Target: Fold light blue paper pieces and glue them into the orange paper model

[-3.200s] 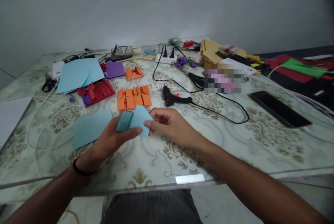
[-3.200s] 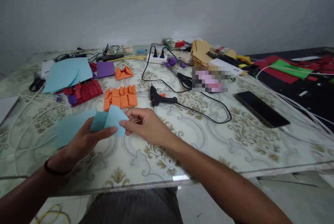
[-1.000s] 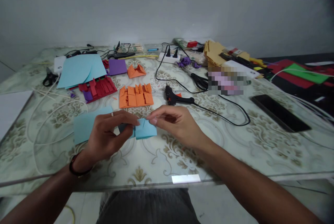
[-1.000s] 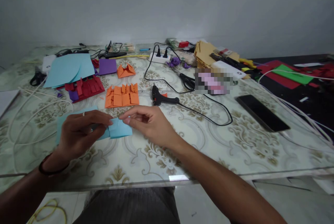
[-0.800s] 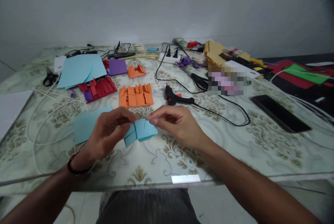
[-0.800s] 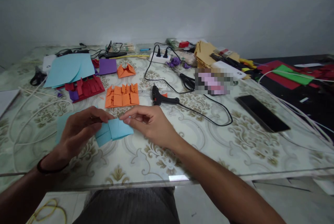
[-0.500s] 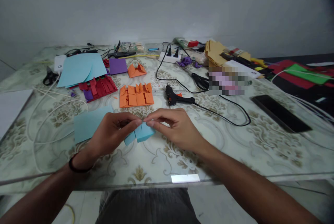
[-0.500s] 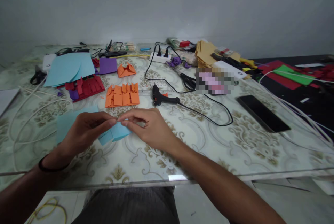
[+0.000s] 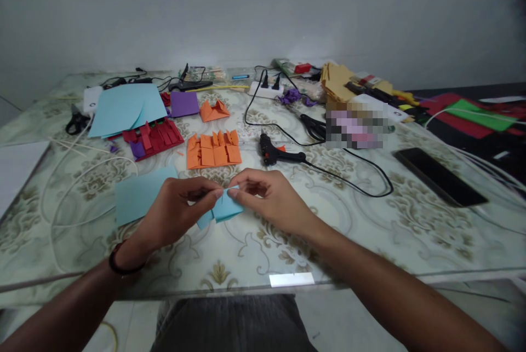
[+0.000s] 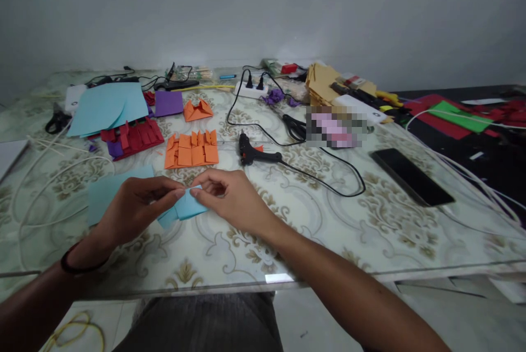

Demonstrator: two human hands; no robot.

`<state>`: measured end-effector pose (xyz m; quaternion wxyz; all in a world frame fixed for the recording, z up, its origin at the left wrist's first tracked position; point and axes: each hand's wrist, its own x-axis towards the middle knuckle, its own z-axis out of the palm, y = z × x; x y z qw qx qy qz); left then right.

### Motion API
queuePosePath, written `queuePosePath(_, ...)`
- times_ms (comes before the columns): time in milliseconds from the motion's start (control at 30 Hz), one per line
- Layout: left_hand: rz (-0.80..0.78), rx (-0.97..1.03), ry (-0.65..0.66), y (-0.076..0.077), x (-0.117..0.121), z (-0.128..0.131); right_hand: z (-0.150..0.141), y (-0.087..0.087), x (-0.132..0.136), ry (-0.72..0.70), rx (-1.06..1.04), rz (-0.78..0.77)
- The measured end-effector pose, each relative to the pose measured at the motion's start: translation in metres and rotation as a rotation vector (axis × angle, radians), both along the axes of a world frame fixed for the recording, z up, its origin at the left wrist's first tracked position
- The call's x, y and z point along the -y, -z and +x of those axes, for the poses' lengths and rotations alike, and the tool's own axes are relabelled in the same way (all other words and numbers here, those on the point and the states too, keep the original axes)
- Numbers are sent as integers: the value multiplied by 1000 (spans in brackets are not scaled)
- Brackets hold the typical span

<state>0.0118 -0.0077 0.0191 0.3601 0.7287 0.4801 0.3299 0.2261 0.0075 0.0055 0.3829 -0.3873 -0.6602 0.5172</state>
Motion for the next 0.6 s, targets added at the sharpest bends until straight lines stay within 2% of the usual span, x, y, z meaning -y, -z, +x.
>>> queuePosePath(200,-71,28,78,2,1,1,-2,0,2,-28,73,54)
queuePosePath(333,-79,3,137,2,1,1,-2,-1,2,-38,89,37)
queuePosePath(600,-101,24,155,-3,3,0,8,-10,0,-94,116,34)
